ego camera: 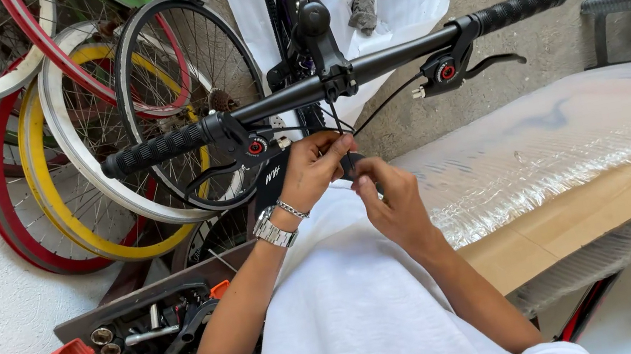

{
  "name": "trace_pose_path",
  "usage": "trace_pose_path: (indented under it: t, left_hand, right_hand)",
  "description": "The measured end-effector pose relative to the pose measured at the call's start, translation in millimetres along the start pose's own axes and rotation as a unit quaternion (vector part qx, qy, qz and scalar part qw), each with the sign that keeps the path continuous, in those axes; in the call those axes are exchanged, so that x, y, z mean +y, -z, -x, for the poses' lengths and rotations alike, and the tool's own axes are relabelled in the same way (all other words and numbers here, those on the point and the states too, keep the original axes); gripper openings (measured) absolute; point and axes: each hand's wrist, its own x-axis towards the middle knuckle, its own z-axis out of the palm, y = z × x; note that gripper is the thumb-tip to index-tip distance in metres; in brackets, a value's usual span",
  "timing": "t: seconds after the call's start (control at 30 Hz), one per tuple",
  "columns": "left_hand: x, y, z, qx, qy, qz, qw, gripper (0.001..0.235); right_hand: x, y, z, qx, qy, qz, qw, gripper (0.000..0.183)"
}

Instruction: The person is working on a bicycle's handlebar, specifically adjusting the brake cable. They use their hands to pull, thread, and tighten the cable near the brake lever and shifter. The task involves manipulating the cable and handlebar components to ensure proper tension and alignment.

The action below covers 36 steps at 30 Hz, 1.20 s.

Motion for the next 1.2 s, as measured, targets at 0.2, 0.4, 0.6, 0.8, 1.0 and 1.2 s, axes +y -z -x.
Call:
trace_pose_path:
  t: [0.2,0.4,0.6,0.8,1.0,1.2]
  left_hand:
    - [10.2,-4.4,4.6,0.022,0.023,0.023,0.999,0.022]
    - [0.1,-4.4,-2.0,0.074,0.036,0.033,0.996,0.027]
    - [8.0,-9.8,1.2,0.1,0.051,0.039,0.993,0.028]
    - [43.3,-25.4,8.4,0.076,0.046,-0.04,0.995,0.029]
    - [34.9,4.3,2.1,-0.012,0.081,0.014,0.997,0.031]
    - [14.9,-0.1,-1.3,0.019,-0.003,-0.02,1.0,0.038]
  right_hand:
    - [-10.5,-8.0,1.8,0.003,0.024,-0.062,0.998,0.03]
    - [44.2,-36.4,-0.9,-0.102,-0.451,-0.631,0.622,0.043]
    - [-18.9,8.3,-8.4,-0.015,-0.019,0.004,1.0,0.019]
    - [-9.4,-23.6,-7.2,-0.007,-0.062,-0.068,0.996,0.034]
    - [13.1,-26.0,-3.3,-0.129,-0.368,-0.784,0.483,0.02]
    - [-4.2,-3.1,-5.9,0.018,-0.03,-0.07,0.997,0.015]
